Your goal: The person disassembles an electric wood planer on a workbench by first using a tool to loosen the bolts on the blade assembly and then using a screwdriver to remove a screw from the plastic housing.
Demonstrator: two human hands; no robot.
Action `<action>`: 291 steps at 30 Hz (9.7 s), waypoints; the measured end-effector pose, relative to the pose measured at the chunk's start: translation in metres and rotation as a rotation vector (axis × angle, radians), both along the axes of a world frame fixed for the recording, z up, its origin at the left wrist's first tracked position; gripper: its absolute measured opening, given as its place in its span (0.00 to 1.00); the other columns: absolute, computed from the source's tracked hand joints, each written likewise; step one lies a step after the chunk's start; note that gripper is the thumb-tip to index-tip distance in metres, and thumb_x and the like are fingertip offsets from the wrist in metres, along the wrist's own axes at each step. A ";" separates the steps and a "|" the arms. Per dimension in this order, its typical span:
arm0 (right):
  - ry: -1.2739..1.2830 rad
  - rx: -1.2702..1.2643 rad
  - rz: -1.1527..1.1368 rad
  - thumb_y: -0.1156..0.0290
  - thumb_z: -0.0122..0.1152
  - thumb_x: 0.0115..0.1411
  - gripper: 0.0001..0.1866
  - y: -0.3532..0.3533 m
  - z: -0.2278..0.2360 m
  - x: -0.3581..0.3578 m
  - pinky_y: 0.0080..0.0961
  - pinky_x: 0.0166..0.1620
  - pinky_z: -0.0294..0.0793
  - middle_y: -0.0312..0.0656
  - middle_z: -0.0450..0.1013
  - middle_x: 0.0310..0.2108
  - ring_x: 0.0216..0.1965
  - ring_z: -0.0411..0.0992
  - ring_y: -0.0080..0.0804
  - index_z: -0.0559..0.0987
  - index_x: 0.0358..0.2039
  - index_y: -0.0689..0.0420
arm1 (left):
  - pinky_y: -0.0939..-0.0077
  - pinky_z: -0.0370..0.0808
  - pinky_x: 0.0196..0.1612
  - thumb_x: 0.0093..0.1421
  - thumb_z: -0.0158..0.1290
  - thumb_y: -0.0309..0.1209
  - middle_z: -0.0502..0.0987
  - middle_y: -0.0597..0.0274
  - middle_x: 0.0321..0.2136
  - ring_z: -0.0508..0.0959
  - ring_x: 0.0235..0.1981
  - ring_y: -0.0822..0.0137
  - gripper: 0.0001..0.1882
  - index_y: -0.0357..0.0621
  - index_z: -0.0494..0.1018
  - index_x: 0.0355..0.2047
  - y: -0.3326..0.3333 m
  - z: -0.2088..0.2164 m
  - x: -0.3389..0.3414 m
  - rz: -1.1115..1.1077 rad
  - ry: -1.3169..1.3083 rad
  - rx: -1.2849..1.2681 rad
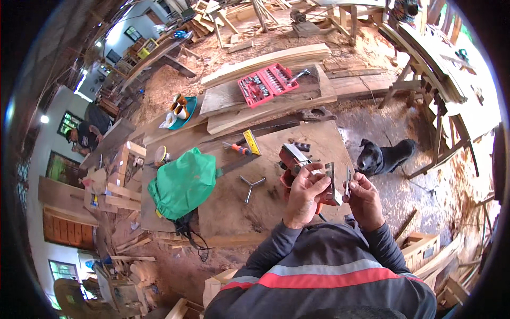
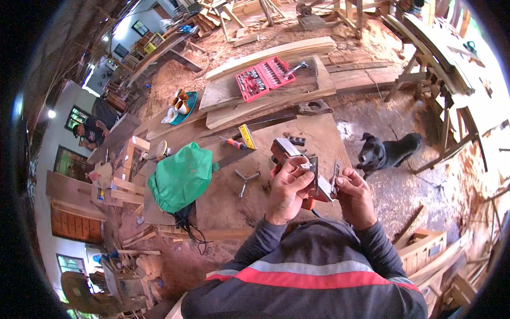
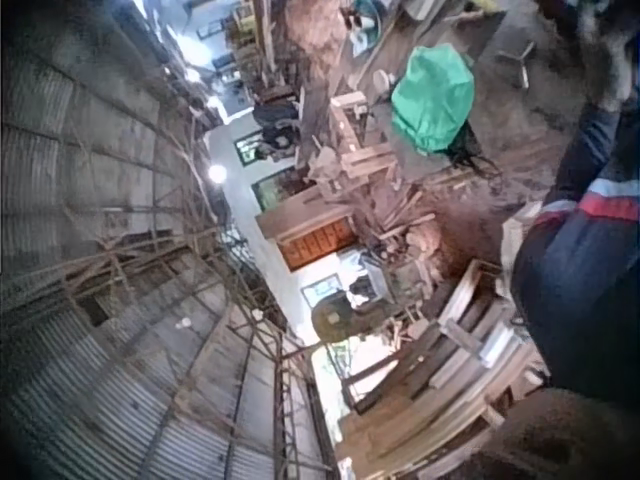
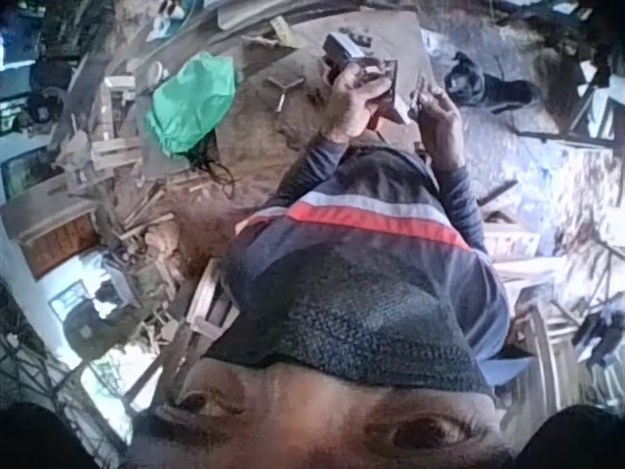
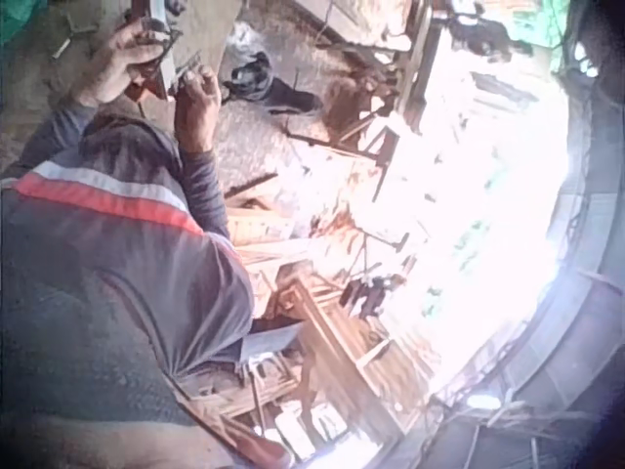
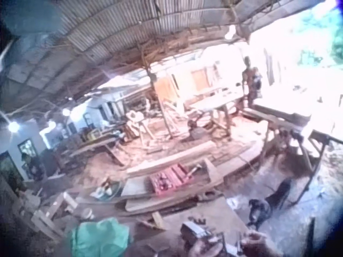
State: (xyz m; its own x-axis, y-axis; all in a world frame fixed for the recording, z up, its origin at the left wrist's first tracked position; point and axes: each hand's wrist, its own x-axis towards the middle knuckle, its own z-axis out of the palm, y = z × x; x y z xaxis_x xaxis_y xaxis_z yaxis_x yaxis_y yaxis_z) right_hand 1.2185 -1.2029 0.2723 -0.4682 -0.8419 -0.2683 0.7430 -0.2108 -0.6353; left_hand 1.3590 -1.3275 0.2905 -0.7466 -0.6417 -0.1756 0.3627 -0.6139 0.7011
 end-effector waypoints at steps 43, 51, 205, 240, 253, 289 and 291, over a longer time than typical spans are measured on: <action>0.727 0.147 0.180 0.66 0.74 0.57 0.21 0.006 -0.001 -0.024 0.24 0.45 0.76 0.41 0.81 0.38 0.42 0.76 0.24 0.81 0.46 0.65 | 0.68 0.85 0.42 0.62 0.56 0.20 0.82 0.52 0.39 0.84 0.36 0.61 0.09 0.29 0.77 0.43 0.018 0.012 -0.004 -0.120 -0.211 -0.278; 0.575 0.082 0.310 0.65 0.71 0.59 0.18 -0.002 0.000 -0.031 0.21 0.43 0.73 0.34 0.80 0.36 0.38 0.74 0.20 0.83 0.45 0.63 | 0.74 0.83 0.37 0.59 0.59 0.17 0.82 0.53 0.36 0.83 0.33 0.65 0.09 0.33 0.76 0.40 0.011 -0.006 0.003 -0.065 -0.199 -0.258; 1.373 0.350 0.222 0.65 0.73 0.56 0.36 -0.027 -0.039 -0.036 0.36 0.57 0.73 0.51 0.71 0.59 0.60 0.70 0.40 0.69 0.63 0.62 | 0.54 0.67 0.60 0.56 0.62 0.29 0.75 0.47 0.51 0.74 0.53 0.48 0.34 0.31 0.63 0.61 -0.138 -0.184 0.273 0.664 -1.293 -0.502; 1.208 0.429 0.260 0.62 0.70 0.57 0.17 -0.181 -0.137 -0.091 0.28 0.35 0.78 0.46 0.80 0.28 0.30 0.79 0.33 0.82 0.38 0.63 | 0.71 0.77 0.51 0.52 0.67 0.29 0.78 0.57 0.46 0.79 0.46 0.68 0.33 0.33 0.68 0.56 -0.098 -0.100 0.025 -0.006 -0.424 -0.553; 0.893 0.073 0.450 0.76 0.66 0.58 0.15 -0.076 -0.059 -0.005 0.26 0.45 0.77 0.44 0.82 0.38 0.39 0.80 0.28 0.79 0.46 0.63 | 0.68 0.73 0.56 0.44 0.65 0.31 0.75 0.57 0.51 0.77 0.51 0.64 0.41 0.37 0.65 0.61 -0.111 -0.092 0.087 -0.117 -0.276 -0.415; 1.463 0.125 0.027 0.72 0.71 0.50 0.11 -0.078 -0.059 0.041 0.37 0.46 0.74 0.45 0.76 0.36 0.41 0.74 0.45 0.84 0.36 0.56 | 0.72 0.75 0.54 0.61 0.60 0.28 0.74 0.55 0.52 0.76 0.51 0.67 0.30 0.32 0.64 0.61 -0.037 -0.101 0.082 0.446 -0.408 -0.393; 1.570 0.124 -0.075 0.71 0.72 0.49 0.10 -0.078 -0.062 0.037 0.37 0.46 0.73 0.45 0.75 0.36 0.42 0.73 0.46 0.84 0.35 0.56 | 0.71 0.74 0.54 0.61 0.59 0.29 0.74 0.54 0.52 0.76 0.51 0.65 0.30 0.31 0.64 0.61 -0.037 -0.105 0.085 0.463 -0.437 -0.388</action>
State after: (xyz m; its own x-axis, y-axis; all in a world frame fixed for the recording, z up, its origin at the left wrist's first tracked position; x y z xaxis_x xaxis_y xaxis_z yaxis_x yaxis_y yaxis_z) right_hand 1.2553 -1.2814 0.2099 -0.3725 -0.8153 0.4433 -0.6569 -0.1058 -0.7466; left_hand 1.4436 -1.3642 0.1860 -0.2988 -0.9500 -0.0910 0.1623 -0.1446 0.9761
